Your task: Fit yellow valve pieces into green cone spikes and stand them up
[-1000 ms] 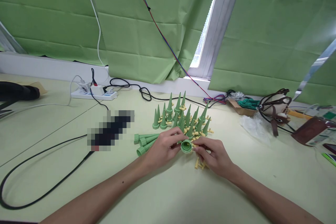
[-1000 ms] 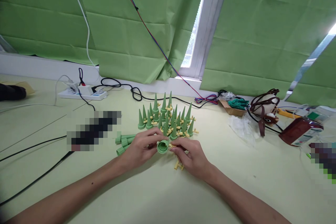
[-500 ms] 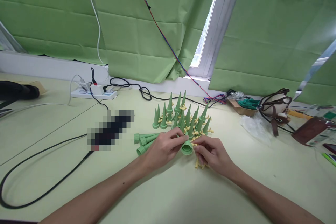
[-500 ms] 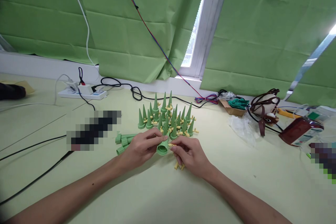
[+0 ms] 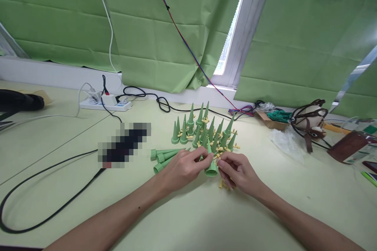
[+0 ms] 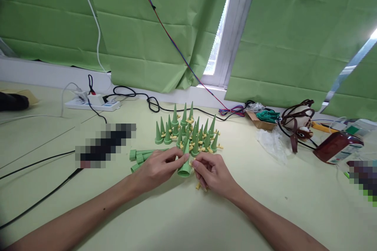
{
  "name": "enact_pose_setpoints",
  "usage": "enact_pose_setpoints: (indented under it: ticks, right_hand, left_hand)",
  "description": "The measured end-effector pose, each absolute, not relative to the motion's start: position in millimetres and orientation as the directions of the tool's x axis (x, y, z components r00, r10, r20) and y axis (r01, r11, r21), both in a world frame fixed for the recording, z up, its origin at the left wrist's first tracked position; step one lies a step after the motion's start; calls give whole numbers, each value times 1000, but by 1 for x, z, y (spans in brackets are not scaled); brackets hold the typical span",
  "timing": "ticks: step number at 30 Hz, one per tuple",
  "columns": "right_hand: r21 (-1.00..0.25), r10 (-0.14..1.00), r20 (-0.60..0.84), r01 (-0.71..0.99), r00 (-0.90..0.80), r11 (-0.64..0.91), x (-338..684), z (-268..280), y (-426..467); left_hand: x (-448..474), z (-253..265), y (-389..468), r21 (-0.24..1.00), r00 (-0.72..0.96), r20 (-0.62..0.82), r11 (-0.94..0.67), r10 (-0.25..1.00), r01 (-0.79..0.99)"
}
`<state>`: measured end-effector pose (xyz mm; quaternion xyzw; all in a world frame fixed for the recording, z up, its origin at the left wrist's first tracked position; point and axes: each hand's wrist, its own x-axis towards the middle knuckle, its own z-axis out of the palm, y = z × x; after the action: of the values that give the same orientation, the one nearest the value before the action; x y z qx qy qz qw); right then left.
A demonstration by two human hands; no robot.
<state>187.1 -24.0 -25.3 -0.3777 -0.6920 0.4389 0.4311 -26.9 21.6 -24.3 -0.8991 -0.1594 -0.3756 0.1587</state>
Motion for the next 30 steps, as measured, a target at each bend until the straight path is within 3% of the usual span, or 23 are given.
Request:
enact_pose_setpoints:
  ticks: [5, 11, 18, 30]
  right_hand:
    - [-923, 900, 278, 165, -336, 347, 185, -27, -26]
    - [-897, 908, 343, 204, -239, 392, 184, -33, -25]
    - [-858, 894, 423, 250, -149, 448, 184, -32, -25]
    - [-800, 858, 484, 309, -172, 514, 186, -34, -24]
  left_hand:
    - [-23, -24, 20, -104, 644, 742, -916, 187, 386]
    - [-17, -21, 15, 230, 568, 730, -919, 381, 320]
    - [-13, -11, 7, 550, 453, 627, -772, 633, 318]
    - [-10, -10, 8, 733, 568, 308, -571, 763, 370]
